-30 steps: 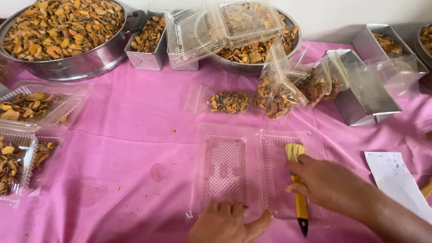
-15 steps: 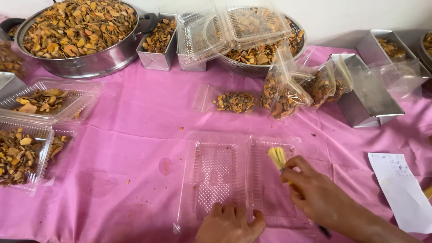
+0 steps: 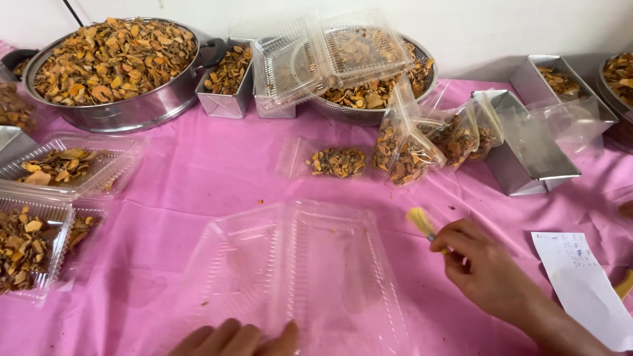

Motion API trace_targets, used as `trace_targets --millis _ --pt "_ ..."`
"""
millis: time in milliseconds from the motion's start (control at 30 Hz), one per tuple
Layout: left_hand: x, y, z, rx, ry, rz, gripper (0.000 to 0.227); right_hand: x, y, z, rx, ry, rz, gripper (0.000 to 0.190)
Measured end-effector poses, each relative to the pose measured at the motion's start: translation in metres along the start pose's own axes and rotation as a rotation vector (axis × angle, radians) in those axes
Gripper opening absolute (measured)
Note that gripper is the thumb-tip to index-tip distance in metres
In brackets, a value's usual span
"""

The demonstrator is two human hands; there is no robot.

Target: Packing dried tea or herb pieces into plastic containers and bags using hands and a brush

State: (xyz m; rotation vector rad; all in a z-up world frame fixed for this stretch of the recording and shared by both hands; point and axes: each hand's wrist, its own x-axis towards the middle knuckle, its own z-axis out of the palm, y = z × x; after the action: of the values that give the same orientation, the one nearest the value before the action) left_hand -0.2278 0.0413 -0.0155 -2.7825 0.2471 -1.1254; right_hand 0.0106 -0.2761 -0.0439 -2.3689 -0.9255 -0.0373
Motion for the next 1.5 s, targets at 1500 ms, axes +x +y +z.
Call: trace_targets --millis 1500 --pt "0.203 -0.161 -0.008 -0.171 -0.592 -0.315 0.066 -0.011 0.032 0.042 -0.156 -0.218 -0.010 0.036"
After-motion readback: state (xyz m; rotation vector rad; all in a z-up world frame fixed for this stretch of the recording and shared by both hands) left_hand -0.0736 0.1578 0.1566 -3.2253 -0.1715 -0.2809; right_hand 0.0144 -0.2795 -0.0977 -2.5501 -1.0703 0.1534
